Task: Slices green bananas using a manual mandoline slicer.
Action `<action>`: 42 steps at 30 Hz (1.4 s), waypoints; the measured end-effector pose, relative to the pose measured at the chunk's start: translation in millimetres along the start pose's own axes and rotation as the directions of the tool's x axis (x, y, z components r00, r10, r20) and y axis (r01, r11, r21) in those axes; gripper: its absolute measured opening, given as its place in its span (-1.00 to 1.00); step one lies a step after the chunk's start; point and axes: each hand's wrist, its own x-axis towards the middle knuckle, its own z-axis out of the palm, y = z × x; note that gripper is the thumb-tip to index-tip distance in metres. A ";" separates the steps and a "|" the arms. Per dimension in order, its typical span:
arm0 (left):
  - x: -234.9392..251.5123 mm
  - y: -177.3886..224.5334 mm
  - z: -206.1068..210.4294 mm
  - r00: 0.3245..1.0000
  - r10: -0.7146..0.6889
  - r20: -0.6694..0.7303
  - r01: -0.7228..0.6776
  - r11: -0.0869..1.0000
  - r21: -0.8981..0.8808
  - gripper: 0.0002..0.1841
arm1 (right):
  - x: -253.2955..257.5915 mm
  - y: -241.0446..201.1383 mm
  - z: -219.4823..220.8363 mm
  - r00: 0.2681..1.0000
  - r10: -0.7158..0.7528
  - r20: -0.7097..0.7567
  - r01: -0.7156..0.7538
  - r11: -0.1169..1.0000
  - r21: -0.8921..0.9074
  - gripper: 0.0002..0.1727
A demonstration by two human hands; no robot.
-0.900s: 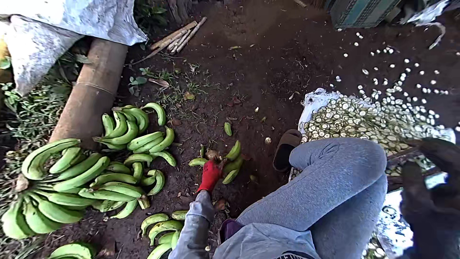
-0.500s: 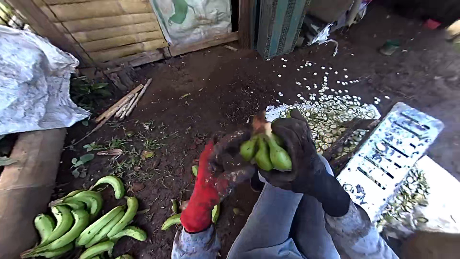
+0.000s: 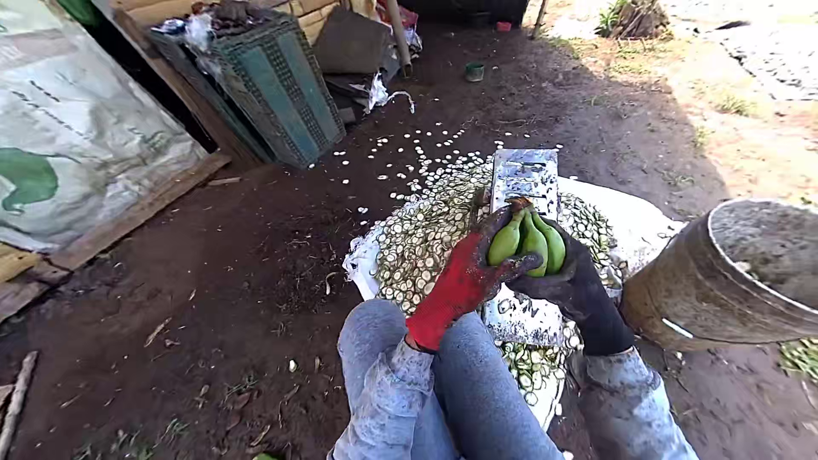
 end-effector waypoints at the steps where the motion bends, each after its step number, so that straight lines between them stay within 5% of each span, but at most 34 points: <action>1: 9.3 -3.7 5.6 0.998 0.025 0.060 -0.026 1.000 0.017 -0.26 | -0.9 9.0 -12.3 1.000 -0.003 0.009 0.003 0.999 0.046 -0.01; 11: 63.8 -57.9 55.4 0.940 -0.098 0.328 0.067 0.992 0.105 -0.14 | 0.1 64.0 -51.1 0.960 0.279 -0.014 -0.277 0.957 0.081 0.04; 18: 77.5 -96.0 69.0 0.906 -0.201 0.373 0.153 0.976 0.155 -0.17 | 7.7 103.2 -53.0 0.968 0.247 -0.054 -0.250 0.967 -0.048 -0.05; 24: 72.1 -104.0 82.9 0.885 -0.188 0.426 -0.131 0.777 0.616 -0.08 | 3.0 79.5 -56.5 0.945 0.322 -0.061 -0.319 0.864 -0.389 -0.08; 27: 60.4 -123.6 81.7 0.868 0.103 0.485 -0.453 0.563 0.691 -0.37 | -20.3 60.2 -66.3 0.927 0.374 -0.002 -0.329 0.814 -0.479 -0.13; 29: 67.7 -140.7 48.1 0.879 0.242 0.411 -0.476 0.417 0.774 -0.56 | -43.5 48.6 -82.2 0.920 0.391 0.002 -0.360 0.849 -0.387 -0.11; 31: 85.5 -133.1 8.8 0.983 0.163 0.089 -0.167 0.562 0.810 -0.44 | -66.0 50.2 -102.2 0.967 0.249 -0.054 -0.254 0.959 -0.127 -0.11; 33: 93.1 -118.9 -4.4 0.969 0.136 -0.207 0.056 0.694 0.718 -0.37 | -67.6 57.6 -107.3 0.983 0.077 -0.167 -0.069 0.996 0.053 -0.17; 38: 84.8 -110.8 56.1 0.938 0.207 -0.277 0.004 0.794 0.608 -0.33 | -29.7 107.1 -66.6 0.947 0.061 -0.315 0.044 0.947 0.317 -0.24; 42: 82.6 -148.2 83.9 0.905 0.044 -0.423 0.178 0.864 0.472 -0.29 | -80.0 135.4 -39.7 0.904 0.211 -0.373 -0.010 0.880 0.474 -0.20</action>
